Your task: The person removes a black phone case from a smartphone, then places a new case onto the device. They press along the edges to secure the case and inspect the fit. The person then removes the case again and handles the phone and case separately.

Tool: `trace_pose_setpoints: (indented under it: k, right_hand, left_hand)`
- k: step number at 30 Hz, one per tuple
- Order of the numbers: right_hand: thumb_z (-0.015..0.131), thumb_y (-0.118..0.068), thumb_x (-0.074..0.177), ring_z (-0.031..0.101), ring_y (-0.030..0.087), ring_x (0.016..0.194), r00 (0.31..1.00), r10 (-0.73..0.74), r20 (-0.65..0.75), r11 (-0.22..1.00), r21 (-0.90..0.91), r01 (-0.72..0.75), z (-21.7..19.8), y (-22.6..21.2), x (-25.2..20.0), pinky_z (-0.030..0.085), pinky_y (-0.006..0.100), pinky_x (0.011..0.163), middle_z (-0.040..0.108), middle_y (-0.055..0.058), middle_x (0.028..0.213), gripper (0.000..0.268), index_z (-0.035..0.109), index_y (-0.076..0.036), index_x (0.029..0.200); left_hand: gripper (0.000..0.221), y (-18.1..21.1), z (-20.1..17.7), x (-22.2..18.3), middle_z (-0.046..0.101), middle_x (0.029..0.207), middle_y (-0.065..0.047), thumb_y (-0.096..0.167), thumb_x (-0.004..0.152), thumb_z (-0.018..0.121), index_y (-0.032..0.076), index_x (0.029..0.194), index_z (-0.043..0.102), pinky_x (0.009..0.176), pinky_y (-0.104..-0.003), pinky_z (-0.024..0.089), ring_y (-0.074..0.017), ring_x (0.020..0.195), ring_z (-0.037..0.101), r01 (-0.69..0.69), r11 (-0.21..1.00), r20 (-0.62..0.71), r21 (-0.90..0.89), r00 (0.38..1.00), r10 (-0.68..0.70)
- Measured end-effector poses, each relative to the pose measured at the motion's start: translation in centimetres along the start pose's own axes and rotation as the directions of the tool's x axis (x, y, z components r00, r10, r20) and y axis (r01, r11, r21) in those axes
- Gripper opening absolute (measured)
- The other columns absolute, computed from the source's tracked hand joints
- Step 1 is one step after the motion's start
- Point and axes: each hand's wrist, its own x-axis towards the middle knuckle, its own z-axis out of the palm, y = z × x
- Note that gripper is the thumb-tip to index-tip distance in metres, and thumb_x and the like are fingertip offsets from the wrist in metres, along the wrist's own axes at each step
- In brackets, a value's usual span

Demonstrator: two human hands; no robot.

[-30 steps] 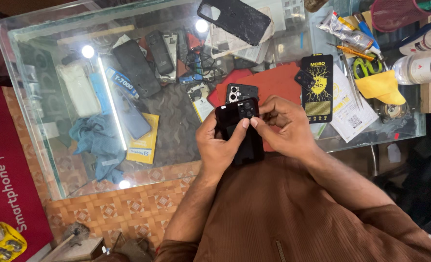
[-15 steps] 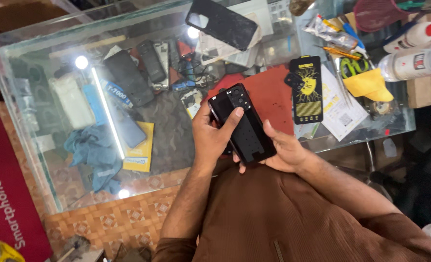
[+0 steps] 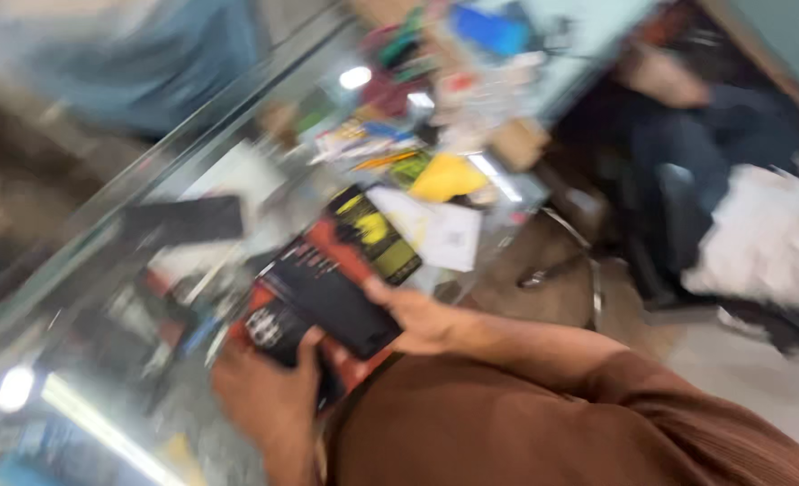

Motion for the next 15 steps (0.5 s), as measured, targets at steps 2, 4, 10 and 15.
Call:
trace_pose_setpoints:
  k: [2,4,10,15]
  right_hand:
    - [0.041,-0.057,0.115,0.070,0.036,0.107,0.999,-0.022,-0.039,0.998,-0.052,0.020,-0.4,0.2,-0.2,0.057,0.048,0.096,0.071,0.024,0.120,0.070,0.055,0.005,0.142]
    - [0.041,-0.055,0.116,0.069,0.034,0.113,0.997,-0.078,-0.021,0.990,-0.118,0.075,-0.6,0.1,-0.4,0.057,0.049,0.096,0.070,0.023,0.118,0.069,0.055,0.007,0.142]
    - [0.044,-0.052,0.113,0.068,0.031,0.115,0.989,-0.150,-0.008,0.972,-0.185,0.146,0.5,-0.7,-0.6,0.057,0.047,0.095,0.067,0.022,0.131,0.067,0.053,0.006,0.146]
    - [0.063,-0.043,0.101,0.067,0.033,0.113,0.990,-0.129,-0.054,0.982,-0.149,0.119,1.1,-1.2,-0.3,0.058,0.048,0.094,0.059,0.021,0.138,0.077,0.033,0.000,0.158]
  left_hand:
    - [0.107,-0.2,0.6,-0.4,0.059,0.120,-0.028,0.070,0.067,0.083,-0.007,0.136,0.055,0.094,-0.056,0.049,-0.0473,0.112,0.057,0.038,0.999,0.015,0.032,0.999,-0.039]
    - [0.112,-0.3,2.1,-0.6,0.057,0.119,-0.030,0.073,0.068,0.082,-0.010,0.139,0.054,0.089,-0.055,0.051,-0.0482,0.109,0.057,0.081,0.977,-0.017,0.198,0.997,-0.079]
    - [0.104,0.3,2.3,-1.1,0.057,0.122,-0.029,0.075,0.069,0.080,-0.008,0.128,0.059,0.082,-0.055,0.052,-0.0474,0.108,0.057,0.092,0.968,-0.004,0.233,0.996,-0.094]
    - [0.103,0.8,0.8,-0.1,0.061,0.111,-0.029,0.070,0.069,0.083,-0.013,0.124,0.057,0.093,-0.055,0.049,-0.0467,0.107,0.057,-0.026,0.994,-0.013,0.109,1.000,0.027]
